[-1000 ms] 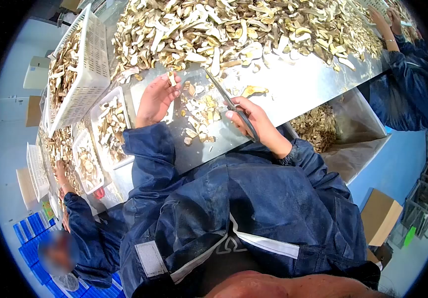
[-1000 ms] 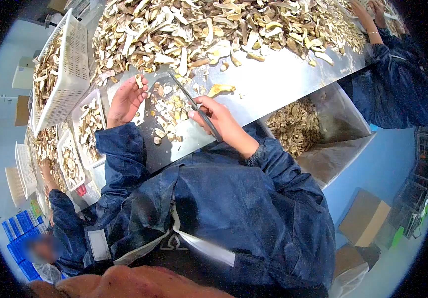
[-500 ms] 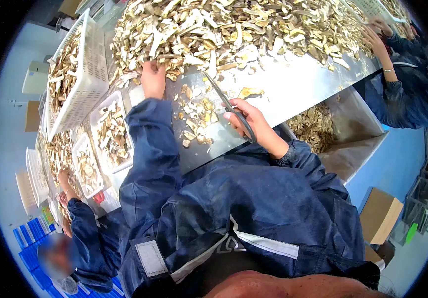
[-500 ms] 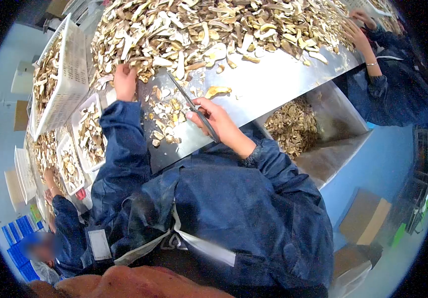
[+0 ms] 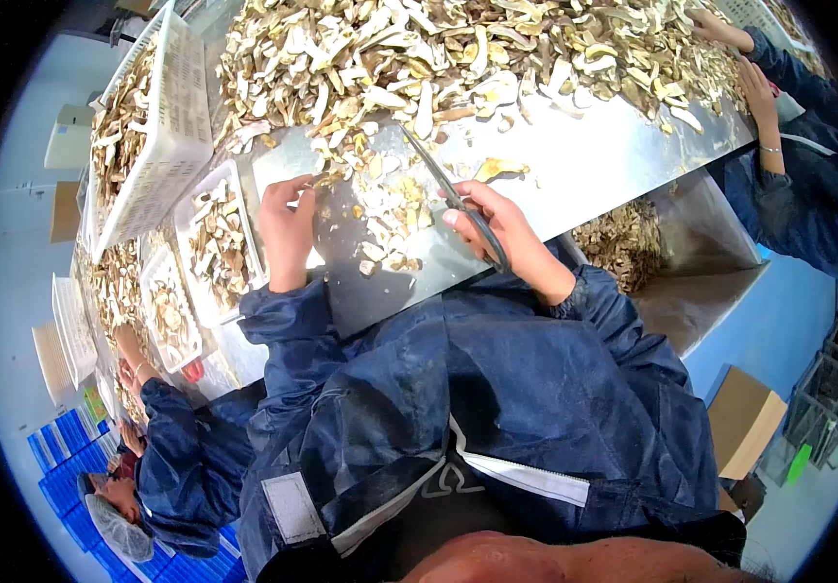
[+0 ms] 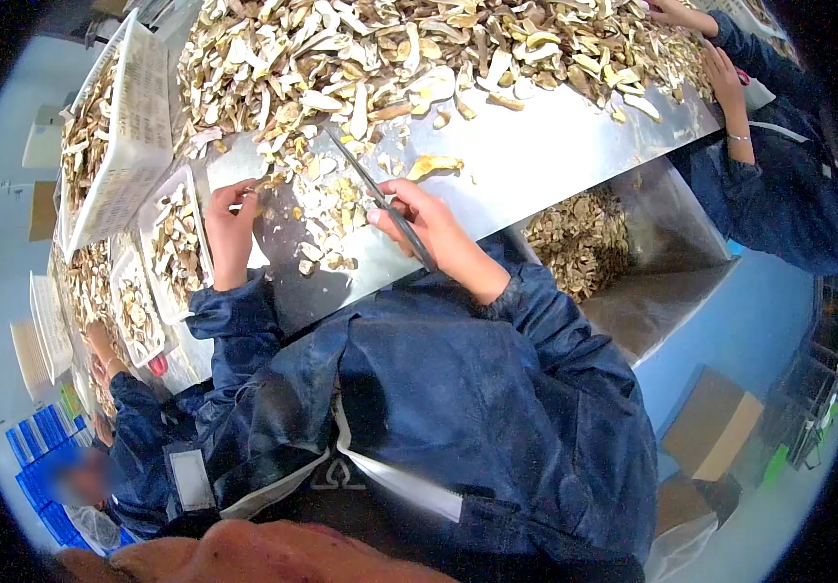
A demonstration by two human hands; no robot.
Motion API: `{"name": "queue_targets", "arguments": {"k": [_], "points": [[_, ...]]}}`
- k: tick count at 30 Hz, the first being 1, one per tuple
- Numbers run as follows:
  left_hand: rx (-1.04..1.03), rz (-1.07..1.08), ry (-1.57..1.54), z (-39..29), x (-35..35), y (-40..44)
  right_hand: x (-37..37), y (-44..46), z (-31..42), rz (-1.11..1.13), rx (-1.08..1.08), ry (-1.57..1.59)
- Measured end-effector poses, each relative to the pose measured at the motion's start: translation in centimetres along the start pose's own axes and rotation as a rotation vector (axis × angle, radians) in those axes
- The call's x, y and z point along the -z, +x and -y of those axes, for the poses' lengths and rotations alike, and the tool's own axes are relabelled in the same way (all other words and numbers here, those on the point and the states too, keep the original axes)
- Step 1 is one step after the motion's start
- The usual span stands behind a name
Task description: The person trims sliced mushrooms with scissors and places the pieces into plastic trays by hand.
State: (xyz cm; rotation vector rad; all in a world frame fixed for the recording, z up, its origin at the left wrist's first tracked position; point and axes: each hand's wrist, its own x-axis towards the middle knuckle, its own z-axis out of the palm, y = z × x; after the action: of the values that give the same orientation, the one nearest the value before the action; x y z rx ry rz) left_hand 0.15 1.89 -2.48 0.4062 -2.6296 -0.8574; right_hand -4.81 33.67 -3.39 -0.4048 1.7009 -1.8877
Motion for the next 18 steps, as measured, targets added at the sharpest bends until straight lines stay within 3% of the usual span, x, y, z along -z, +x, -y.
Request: {"name": "queue_targets", "arguments": {"k": [3, 7, 11, 15, 18], "points": [[-0.142, 0.020, 0.126, -1.1, 0.4, -1.4, -0.2, -0.2, 0.5, 0.011, -0.040, 0.009], [0.049, 0.020, -0.071, -0.6, 1.1, -2.6, -0.2, -0.2, 0.4, 0.011, -0.028, -0.030], [0.090, -0.056, -0.015, 0.1, 1.5, -2.3, -0.6, -0.1, 0.3, -0.006, -0.050, -0.013], [-0.257, -0.067, 0.293, -1.8, 0.3, -2.2, -0.7, -0.2, 0.4, -0.029, -0.034, -0.033], [-0.269, -0.039, 0.243, -1.5, -0.5, -2.1, -0.5, -0.3, 0.4, -0.035, -0.024, -0.058]]}}
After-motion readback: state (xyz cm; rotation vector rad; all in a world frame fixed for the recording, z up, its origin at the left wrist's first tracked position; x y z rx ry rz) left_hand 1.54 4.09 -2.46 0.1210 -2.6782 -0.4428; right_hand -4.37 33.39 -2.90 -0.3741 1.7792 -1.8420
